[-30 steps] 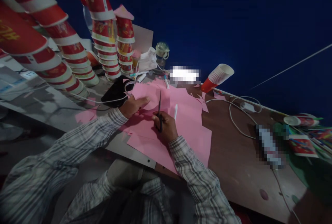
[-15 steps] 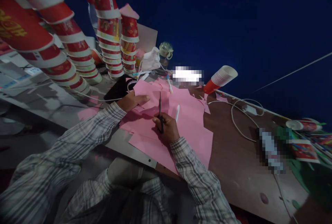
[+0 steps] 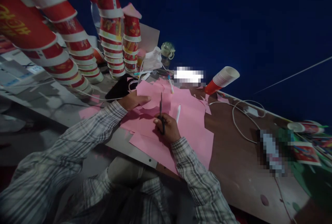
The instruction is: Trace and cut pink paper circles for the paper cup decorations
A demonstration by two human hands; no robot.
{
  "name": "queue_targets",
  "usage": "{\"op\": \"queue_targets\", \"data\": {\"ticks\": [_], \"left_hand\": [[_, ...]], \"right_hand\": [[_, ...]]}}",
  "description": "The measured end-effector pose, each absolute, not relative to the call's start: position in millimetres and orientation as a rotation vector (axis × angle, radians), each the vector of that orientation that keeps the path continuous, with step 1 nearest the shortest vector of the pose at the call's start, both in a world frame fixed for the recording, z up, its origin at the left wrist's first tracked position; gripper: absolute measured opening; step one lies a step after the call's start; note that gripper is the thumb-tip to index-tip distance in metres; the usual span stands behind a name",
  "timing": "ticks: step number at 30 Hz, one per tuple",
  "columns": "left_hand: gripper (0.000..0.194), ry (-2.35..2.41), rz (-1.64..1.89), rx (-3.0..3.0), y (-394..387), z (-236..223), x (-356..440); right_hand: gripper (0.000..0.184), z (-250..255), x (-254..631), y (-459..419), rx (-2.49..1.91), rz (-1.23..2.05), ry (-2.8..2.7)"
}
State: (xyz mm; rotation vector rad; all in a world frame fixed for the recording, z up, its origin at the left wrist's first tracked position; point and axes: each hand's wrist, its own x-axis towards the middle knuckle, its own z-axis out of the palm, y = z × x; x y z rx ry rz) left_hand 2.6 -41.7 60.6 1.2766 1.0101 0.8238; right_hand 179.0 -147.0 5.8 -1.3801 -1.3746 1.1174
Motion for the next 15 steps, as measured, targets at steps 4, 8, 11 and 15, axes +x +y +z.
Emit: {"op": "queue_targets", "data": {"ticks": [4, 8, 11, 15], "left_hand": [[0.046, 1.042, 0.759, 1.39, -49, 70, 6], [0.043, 1.017, 0.73, 1.459, -48, 65, 7], [0.03, 0.926, 0.735, 1.46, -44, 55, 7], [0.023, 0.874, 0.739, 1.466, -41, 44, 6]], "right_hand": [[0.044, 7, 180, -147, -1.384, 1.098, -1.377], [0.049, 6, 181, -147, -1.385, 1.1, -1.381], [0.05, 4, 182, -146, -1.391, 1.106, -1.373], [0.046, 2, 182, -146, -1.403, 1.107, -1.359]]}}
